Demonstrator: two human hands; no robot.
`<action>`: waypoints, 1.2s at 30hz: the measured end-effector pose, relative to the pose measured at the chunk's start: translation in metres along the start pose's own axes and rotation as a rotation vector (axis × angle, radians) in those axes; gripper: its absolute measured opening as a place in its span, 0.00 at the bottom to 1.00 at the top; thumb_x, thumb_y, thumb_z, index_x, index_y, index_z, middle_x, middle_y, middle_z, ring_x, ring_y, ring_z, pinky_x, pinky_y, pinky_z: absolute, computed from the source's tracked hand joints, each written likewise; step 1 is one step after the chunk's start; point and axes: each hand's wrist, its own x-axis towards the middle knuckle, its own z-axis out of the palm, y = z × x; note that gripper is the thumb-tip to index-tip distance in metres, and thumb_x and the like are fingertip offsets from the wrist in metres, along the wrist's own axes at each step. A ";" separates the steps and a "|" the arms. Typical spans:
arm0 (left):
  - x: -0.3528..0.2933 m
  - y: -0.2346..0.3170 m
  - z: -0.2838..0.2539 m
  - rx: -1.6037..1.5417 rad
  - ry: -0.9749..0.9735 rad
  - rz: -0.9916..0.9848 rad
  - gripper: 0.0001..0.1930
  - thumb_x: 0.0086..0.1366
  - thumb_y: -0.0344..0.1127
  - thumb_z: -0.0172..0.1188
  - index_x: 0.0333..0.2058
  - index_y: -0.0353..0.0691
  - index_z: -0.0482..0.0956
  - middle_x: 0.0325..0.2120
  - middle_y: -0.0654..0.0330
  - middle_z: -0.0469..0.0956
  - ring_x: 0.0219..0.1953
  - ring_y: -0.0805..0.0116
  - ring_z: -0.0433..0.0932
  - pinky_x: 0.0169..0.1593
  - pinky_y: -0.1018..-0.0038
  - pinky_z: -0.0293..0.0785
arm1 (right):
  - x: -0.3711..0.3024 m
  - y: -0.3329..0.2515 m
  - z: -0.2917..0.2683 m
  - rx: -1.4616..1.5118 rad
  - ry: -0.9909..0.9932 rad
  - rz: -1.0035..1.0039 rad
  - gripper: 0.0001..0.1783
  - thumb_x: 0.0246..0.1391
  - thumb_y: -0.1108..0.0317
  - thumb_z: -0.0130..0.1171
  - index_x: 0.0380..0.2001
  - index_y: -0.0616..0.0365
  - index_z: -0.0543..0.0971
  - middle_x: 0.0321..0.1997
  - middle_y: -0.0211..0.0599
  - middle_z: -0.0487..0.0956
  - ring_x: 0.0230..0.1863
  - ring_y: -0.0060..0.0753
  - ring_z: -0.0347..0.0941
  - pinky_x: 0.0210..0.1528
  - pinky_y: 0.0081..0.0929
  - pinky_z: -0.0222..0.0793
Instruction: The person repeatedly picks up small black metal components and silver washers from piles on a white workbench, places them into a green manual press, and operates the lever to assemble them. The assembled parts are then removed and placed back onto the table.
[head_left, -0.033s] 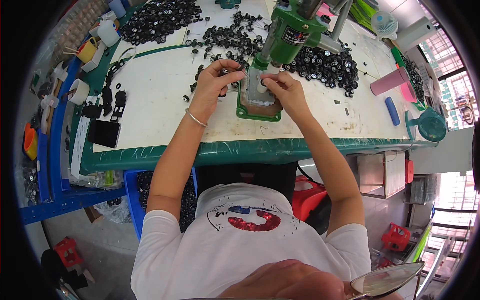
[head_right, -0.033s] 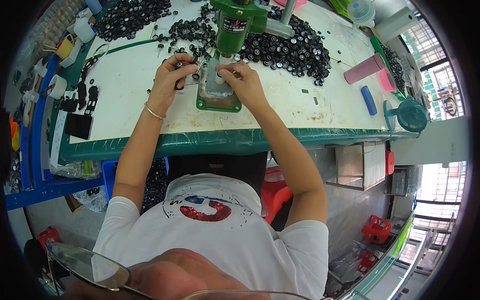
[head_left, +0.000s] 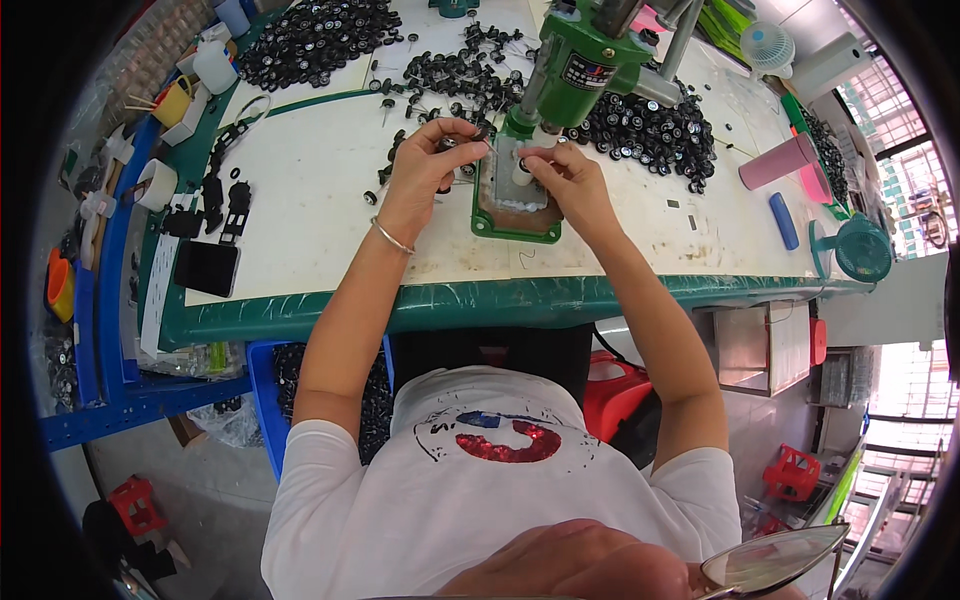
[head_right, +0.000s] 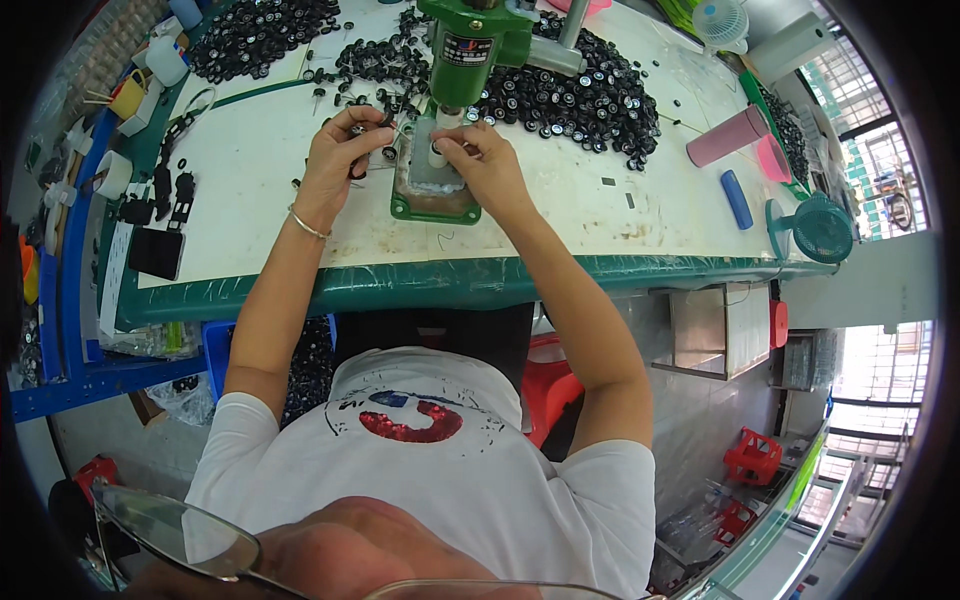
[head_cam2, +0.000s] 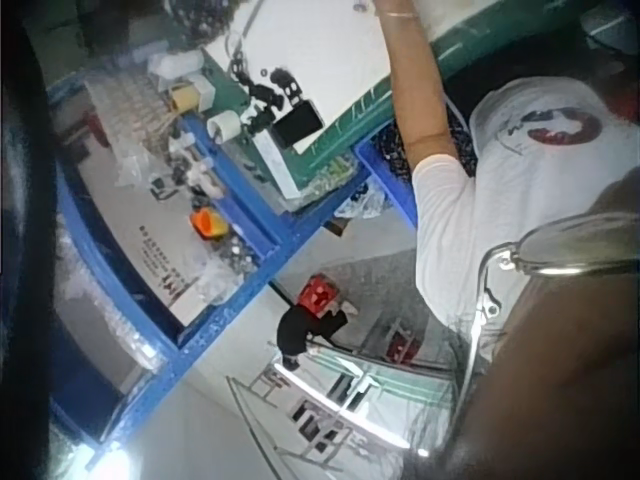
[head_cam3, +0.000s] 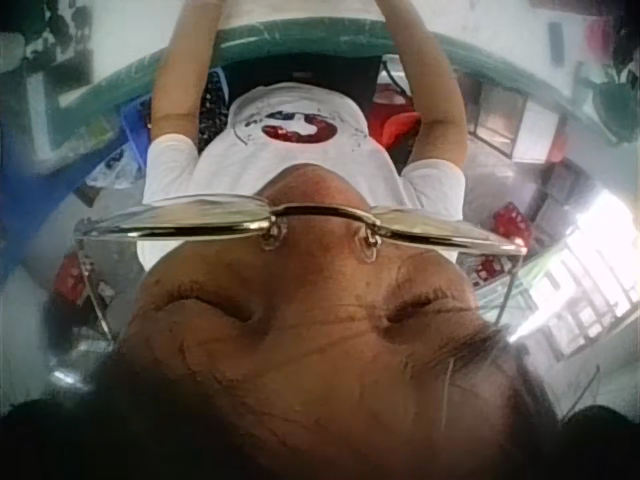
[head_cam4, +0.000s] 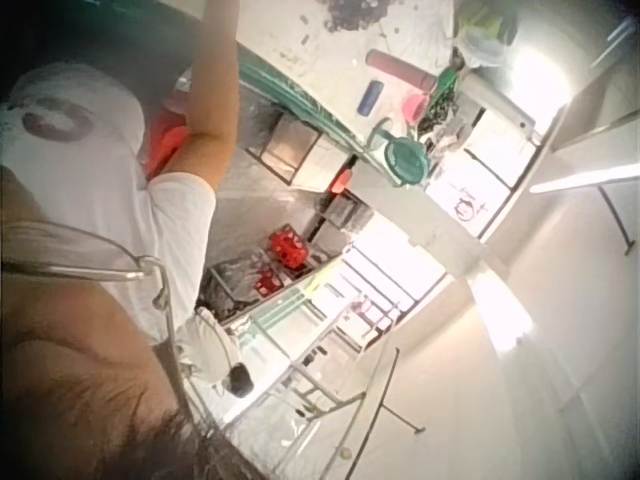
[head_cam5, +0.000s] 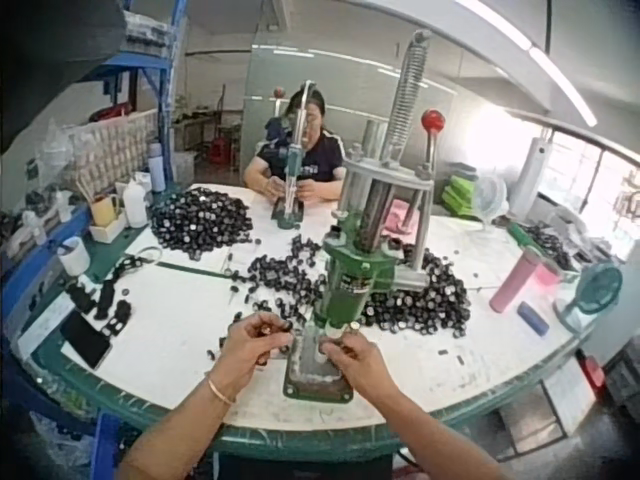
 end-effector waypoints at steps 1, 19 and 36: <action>0.000 0.003 0.003 0.025 0.006 0.011 0.12 0.51 0.28 0.69 0.36 0.40 0.78 0.27 0.69 0.77 0.22 0.88 0.69 0.17 0.88 0.54 | 0.001 0.000 0.000 -0.001 -0.010 0.023 0.12 0.54 0.64 0.61 0.39 0.59 0.82 0.33 0.29 0.74 0.29 0.19 0.66 0.33 0.18 0.63; 0.011 0.001 0.046 0.305 -0.137 0.307 0.15 0.47 0.27 0.71 0.35 0.40 0.78 0.32 0.68 0.78 0.34 0.82 0.73 0.37 0.83 0.70 | 0.034 -0.048 -0.107 0.599 0.227 0.021 0.15 0.60 0.64 0.53 0.47 0.59 0.74 0.33 0.26 0.72 0.28 0.17 0.68 0.29 0.17 0.65; 0.024 -0.014 0.050 0.128 -0.152 0.260 0.19 0.47 0.21 0.68 0.40 0.36 0.76 0.29 0.66 0.79 0.33 0.82 0.75 0.36 0.84 0.73 | 0.169 -0.225 -0.138 0.343 0.233 -0.228 0.13 0.64 0.56 0.48 0.27 0.50 0.70 0.17 0.21 0.66 0.15 0.16 0.59 0.14 0.14 0.54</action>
